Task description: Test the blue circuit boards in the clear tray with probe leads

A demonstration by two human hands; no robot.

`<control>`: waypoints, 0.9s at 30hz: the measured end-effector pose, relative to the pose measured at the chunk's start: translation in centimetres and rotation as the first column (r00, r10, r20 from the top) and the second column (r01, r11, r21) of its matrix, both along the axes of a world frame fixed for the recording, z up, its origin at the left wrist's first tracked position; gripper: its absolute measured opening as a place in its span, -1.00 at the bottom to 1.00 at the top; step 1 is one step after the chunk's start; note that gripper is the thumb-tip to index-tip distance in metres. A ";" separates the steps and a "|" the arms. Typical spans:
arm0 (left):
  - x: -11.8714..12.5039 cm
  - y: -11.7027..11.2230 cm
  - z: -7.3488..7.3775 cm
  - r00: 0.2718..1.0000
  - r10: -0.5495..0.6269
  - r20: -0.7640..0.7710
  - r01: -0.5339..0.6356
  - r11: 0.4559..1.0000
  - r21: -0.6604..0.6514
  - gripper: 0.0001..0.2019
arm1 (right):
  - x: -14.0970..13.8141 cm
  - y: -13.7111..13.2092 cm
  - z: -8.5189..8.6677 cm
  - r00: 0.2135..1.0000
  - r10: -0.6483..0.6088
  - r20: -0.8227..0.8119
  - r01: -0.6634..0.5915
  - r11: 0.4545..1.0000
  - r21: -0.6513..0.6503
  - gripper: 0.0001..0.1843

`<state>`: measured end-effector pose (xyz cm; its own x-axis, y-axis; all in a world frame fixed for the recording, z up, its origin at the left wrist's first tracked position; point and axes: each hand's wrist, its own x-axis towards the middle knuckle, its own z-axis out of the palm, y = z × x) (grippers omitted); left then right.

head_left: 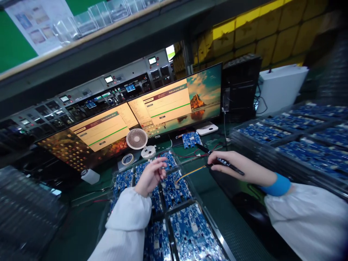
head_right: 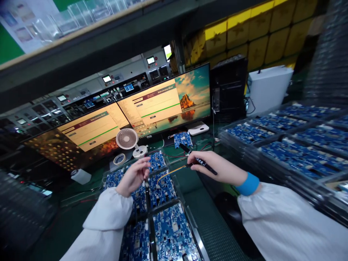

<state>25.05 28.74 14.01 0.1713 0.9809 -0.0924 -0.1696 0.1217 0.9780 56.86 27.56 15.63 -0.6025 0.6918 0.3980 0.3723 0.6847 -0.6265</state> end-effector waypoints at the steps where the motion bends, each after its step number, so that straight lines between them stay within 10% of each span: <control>1: 0.6 -0.7 -0.5 0.998 -0.069 -0.008 0.069 0.997 -0.021 -0.64 | -0.3 0.1 -0.3 1.000 0.002 0.006 -0.002 1.000 -0.003 -0.71; 6: 1.7 -2.4 -1.8 0.892 -0.245 -0.379 0.284 0.958 0.049 -0.52 | -1.0 0.5 -1.1 1.000 0.008 0.019 -0.007 1.000 -0.013 -0.71; 13: 0.2 -1.0 -2.0 0.583 -0.167 -0.795 0.434 0.891 0.131 -0.80 | -1.3 0.9 -2.0 0.995 -0.008 0.100 0.012 0.999 -0.044 -0.70; 19: -0.5 0.0 -1.3 0.450 -0.165 -0.878 0.615 0.770 0.171 -0.74 | -1.6 1.3 -3.1 0.986 -0.007 0.169 0.018 0.998 -0.062 -0.69; 27: -0.2 -0.4 -0.8 0.335 -0.289 -0.897 0.676 0.737 0.015 -0.58 | -1.5 1.9 -4.2 0.969 -0.023 0.245 0.034 0.999 -0.041 -0.76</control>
